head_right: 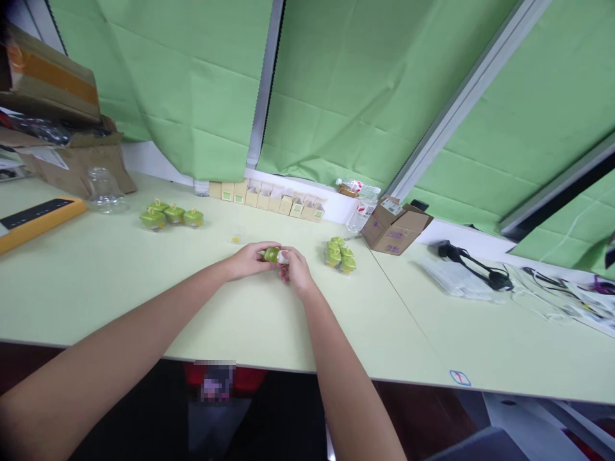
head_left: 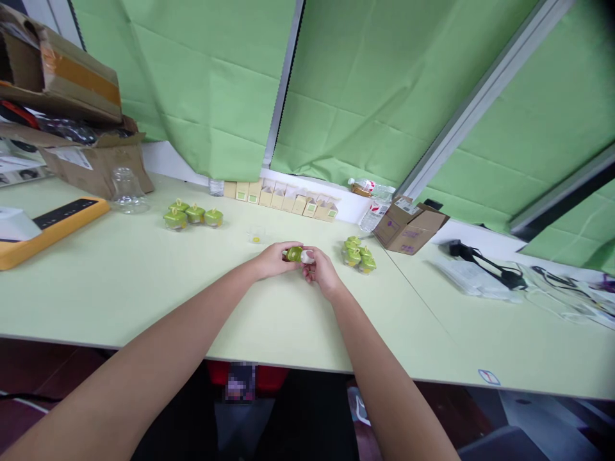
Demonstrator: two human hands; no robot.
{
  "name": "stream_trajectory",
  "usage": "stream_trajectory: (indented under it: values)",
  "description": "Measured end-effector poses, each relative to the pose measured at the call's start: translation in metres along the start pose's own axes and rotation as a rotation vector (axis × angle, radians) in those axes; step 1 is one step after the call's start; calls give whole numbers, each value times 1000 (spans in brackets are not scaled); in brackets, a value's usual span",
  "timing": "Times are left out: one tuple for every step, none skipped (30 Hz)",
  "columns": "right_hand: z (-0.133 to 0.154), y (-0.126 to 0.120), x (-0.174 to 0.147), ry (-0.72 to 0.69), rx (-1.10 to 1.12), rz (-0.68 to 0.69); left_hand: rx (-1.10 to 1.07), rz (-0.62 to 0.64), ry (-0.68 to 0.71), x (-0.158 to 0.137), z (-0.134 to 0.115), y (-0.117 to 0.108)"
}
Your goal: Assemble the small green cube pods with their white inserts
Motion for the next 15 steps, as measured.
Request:
stream_trajectory:
  values:
    - [0, 0, 0, -2, 1, 2, 5, -3, -8, 0, 0, 0]
    - [0, 0, 1, -4, 2, 3, 11, -9, -17, 0, 1, -1]
    - [0, 0, 1, -4, 4, 3, 17, -20, -26, 0, 1, -2]
    - [0, -1, 1, -4, 4, 1, 22, -33, -35, 0, 2, -3]
    - [0, -1, 1, -6, 4, -4, 28, -47, -42, 1, 2, -5]
    - [1, -2, 1, -12, 1, -14, 34, -59, -49, 1, 3, -6]
    - [1, -3, 1, -22, -4, -28, 40, -69, -56, 1, 3, -7]
    - [3, -4, 1, -36, -14, -46, 46, -75, -65, 1, 4, -8]
    - [4, -6, 1, -57, -29, -69, 51, -78, -75, 1, 6, -9]
    - [6, -8, 2, -82, -53, -95, 53, -79, -83, 1, 7, -10]
    - [7, -11, 2, -113, -85, -121, 53, -79, -89, 1, 8, -10]
    - [9, -14, 2, -148, -123, -146, 51, -79, -94, 1, 9, -10]
    - [11, -16, 3, -191, -169, -168, 48, -79, -96, 1, 10, -10]
    - [14, -18, 3, -242, -223, -187, 46, -79, -95, 1, 10, -10]
    - [16, -20, 3, -299, -282, -202, 46, -79, -92, 2, 11, -10]
Point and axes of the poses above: each hand's wrist, its own x-axis towards the middle knuckle, its own y-axis out of the palm, z = x × y, the point moved 8 cm from there along x, towards the middle knuckle, and after that the axes turned 13 degrees about x, right-handed, at the moved point
